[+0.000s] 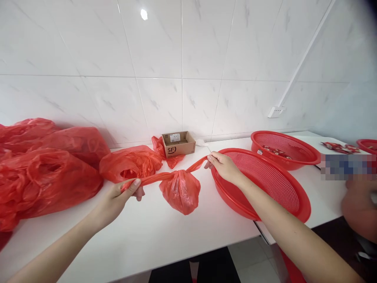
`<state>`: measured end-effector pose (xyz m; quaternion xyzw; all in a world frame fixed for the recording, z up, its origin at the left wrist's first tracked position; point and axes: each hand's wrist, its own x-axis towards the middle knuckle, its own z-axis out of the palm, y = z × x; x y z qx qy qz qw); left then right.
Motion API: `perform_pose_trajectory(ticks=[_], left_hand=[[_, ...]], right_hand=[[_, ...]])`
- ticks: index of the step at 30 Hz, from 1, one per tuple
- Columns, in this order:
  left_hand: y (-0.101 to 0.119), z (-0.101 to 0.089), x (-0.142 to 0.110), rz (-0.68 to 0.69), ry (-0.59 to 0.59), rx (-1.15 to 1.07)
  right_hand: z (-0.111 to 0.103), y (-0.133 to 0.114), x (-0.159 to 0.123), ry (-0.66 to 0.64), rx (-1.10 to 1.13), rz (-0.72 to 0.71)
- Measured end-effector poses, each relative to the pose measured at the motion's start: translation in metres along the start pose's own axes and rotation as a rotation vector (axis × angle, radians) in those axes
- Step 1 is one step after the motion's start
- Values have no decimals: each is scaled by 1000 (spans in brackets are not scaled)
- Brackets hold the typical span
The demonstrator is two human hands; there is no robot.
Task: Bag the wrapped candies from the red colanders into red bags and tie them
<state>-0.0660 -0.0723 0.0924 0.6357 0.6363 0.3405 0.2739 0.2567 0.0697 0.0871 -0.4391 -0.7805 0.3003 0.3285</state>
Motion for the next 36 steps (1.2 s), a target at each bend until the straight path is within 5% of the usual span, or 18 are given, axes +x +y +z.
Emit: perform_pose_trajectory(ticks=[3,7,13,16,19,29,36], left_hand=[[12,12,-3,26,-91,-16],[15,46,-2,143,-230,-27],[-11,120,13,324,-121,69],[-23,151,22,485,-132,257],[-33,169,31,491,-134,313],[-59,159,32,190,111,339],[-78,144,1,-11,316,275]], right_hand=[[20,-9,-15,-19,219,50],[66,-14,-53,2,218,62],[137,16,-109,333,57,105],[152,32,-121,415,21,-29],[151,43,-123,443,-66,-106],[141,66,-93,529,-108,-131],[131,74,-73,407,-137,-50]])
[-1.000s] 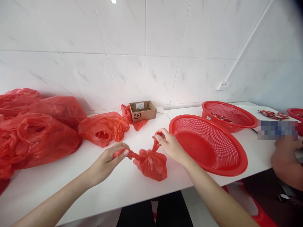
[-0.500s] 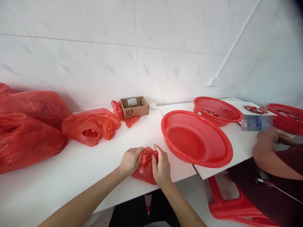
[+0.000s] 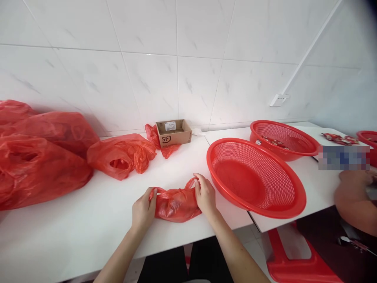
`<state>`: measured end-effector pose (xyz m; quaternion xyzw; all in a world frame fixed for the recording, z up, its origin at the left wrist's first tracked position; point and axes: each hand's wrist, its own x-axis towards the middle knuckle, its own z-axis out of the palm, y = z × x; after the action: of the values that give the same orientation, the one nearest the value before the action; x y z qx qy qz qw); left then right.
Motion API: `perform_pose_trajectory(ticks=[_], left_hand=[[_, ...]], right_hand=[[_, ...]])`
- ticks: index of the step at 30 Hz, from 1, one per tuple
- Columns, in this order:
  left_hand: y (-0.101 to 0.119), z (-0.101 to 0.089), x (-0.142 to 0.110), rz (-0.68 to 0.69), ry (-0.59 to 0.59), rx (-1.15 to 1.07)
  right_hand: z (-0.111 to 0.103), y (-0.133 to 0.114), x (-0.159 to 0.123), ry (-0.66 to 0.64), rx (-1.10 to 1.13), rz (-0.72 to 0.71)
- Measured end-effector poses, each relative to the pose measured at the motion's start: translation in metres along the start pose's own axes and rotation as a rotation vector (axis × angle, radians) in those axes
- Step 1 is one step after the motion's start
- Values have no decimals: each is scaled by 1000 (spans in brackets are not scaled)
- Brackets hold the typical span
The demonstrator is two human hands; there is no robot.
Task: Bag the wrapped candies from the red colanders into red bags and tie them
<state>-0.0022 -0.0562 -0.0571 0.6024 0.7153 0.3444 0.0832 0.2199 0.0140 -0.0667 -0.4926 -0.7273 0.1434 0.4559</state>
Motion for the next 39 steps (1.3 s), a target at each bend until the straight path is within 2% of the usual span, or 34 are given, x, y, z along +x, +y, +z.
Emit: perform_pose_trajectory(ticks=[3,6,8,11,15,21,23,25,28,31,33,36,39], left_hand=[[9,1,-7,19,34,-38],[22,11,-7,104,17,-86],[28,20,-6,170,-37,-66],[30,34,-8,213,-121,-4],[26,42,-16,218,-171,9],[25,44,-16,165,-190,-22],[26,36,-15,157,-202,-48],[26,21,-16,93,-229,-148],[19,-8,-26,-90,-211,-342],[5,-31,-43,-277,-119,-361],[-8,-43,-56,-434,-82,-401],[-26,-58,-69,-639,-26,-594],[-37,-70,-71,-714,16,-775]], right_hand=[[-7,-12,0,-95,26,96],[-5,-27,-9,-154,18,40],[2,-33,-19,-193,-38,-20],[15,-30,-34,-217,-130,-63],[23,-19,-45,-216,-191,-82],[21,-19,-46,-246,-109,-45],[16,-22,-43,-218,67,51],[9,-24,-36,-138,362,239],[0,-26,-19,11,862,538],[-2,-29,1,9,1208,708],[-1,-34,11,-44,1338,779],[-2,-43,18,-106,1425,824],[-6,-49,17,-138,1433,828]])
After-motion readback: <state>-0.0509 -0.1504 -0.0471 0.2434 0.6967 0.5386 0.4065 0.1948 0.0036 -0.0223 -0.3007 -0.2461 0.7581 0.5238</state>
